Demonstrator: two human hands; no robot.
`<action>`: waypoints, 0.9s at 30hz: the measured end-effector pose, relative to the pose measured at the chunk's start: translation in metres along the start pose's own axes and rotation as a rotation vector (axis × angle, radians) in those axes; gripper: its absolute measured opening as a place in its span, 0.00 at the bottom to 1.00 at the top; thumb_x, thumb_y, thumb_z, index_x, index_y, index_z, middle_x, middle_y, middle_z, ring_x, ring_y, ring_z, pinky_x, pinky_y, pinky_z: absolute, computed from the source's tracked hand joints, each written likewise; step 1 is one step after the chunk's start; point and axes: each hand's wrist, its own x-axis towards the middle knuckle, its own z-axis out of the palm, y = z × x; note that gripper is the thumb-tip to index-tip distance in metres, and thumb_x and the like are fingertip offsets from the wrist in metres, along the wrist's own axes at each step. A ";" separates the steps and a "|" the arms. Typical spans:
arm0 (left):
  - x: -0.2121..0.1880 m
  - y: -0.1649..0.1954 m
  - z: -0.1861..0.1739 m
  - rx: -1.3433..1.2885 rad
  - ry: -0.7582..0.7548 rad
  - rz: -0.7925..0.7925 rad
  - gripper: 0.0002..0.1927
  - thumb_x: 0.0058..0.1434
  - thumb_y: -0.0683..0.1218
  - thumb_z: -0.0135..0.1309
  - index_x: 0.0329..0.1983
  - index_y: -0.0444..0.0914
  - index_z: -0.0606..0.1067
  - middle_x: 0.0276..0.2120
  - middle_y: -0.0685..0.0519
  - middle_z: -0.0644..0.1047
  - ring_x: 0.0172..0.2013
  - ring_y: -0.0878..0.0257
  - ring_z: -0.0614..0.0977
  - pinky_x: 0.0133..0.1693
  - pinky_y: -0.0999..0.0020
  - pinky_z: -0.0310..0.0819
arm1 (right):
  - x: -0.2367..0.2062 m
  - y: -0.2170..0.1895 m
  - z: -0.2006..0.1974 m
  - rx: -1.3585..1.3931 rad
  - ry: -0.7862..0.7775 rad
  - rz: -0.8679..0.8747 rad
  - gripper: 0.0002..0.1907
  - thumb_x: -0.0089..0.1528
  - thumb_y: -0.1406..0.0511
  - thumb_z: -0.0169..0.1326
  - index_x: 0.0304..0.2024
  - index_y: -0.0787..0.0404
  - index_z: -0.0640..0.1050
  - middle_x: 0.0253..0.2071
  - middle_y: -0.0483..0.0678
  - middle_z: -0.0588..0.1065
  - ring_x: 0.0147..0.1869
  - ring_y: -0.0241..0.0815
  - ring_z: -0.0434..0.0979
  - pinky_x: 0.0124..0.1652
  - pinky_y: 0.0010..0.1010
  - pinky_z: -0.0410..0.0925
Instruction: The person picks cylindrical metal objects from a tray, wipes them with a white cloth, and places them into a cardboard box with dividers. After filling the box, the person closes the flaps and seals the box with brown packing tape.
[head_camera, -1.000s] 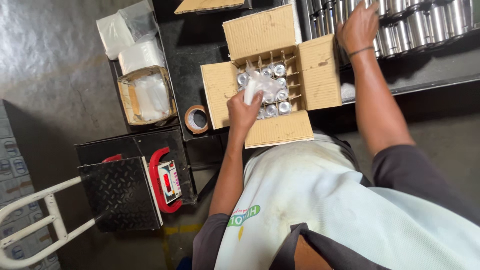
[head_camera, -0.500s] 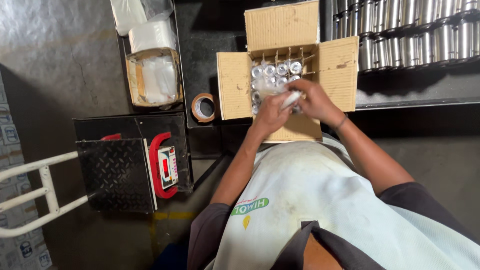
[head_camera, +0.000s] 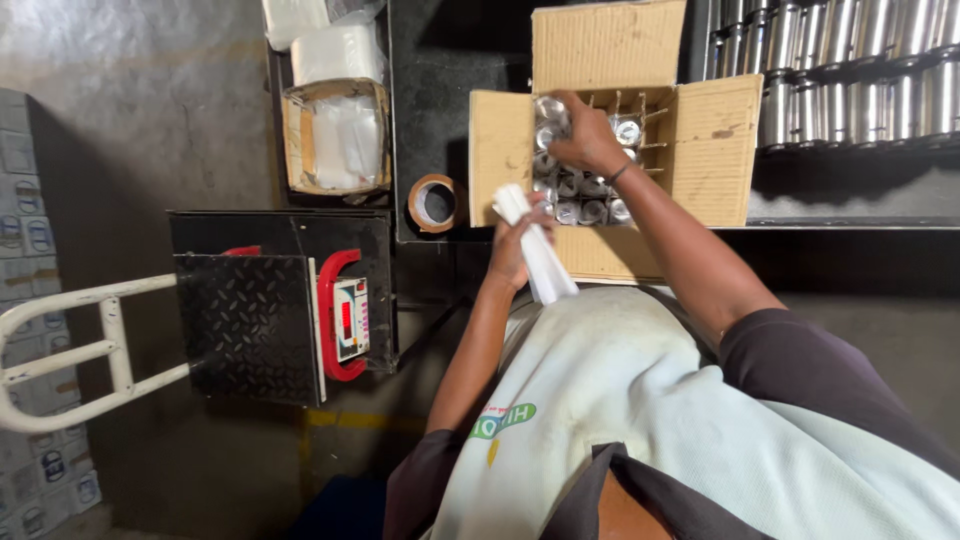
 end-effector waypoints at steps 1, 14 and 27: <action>-0.003 0.004 0.000 0.074 -0.080 -0.051 0.19 0.65 0.48 0.58 0.55 0.34 0.72 0.36 0.46 0.79 0.33 0.59 0.81 0.35 0.63 0.78 | 0.005 0.002 -0.004 0.000 -0.130 0.034 0.46 0.48 0.71 0.58 0.68 0.68 0.56 0.60 0.64 0.71 0.50 0.58 0.78 0.53 0.43 0.72; 0.047 -0.026 0.025 0.145 -0.016 -0.085 0.26 0.70 0.52 0.61 0.64 0.33 0.75 0.43 0.47 0.77 0.26 0.64 0.76 0.25 0.71 0.71 | -0.118 0.003 -0.056 0.415 0.049 0.061 0.14 0.72 0.60 0.59 0.39 0.65 0.78 0.32 0.52 0.74 0.35 0.41 0.71 0.39 0.34 0.66; 0.018 0.032 0.121 1.485 0.045 0.411 0.08 0.62 0.45 0.60 0.33 0.35 0.82 0.18 0.49 0.79 0.15 0.63 0.78 0.19 0.62 0.70 | -0.174 0.043 -0.157 -0.811 0.485 0.048 0.25 0.59 0.62 0.69 0.57 0.62 0.78 0.49 0.54 0.75 0.52 0.54 0.74 0.51 0.45 0.69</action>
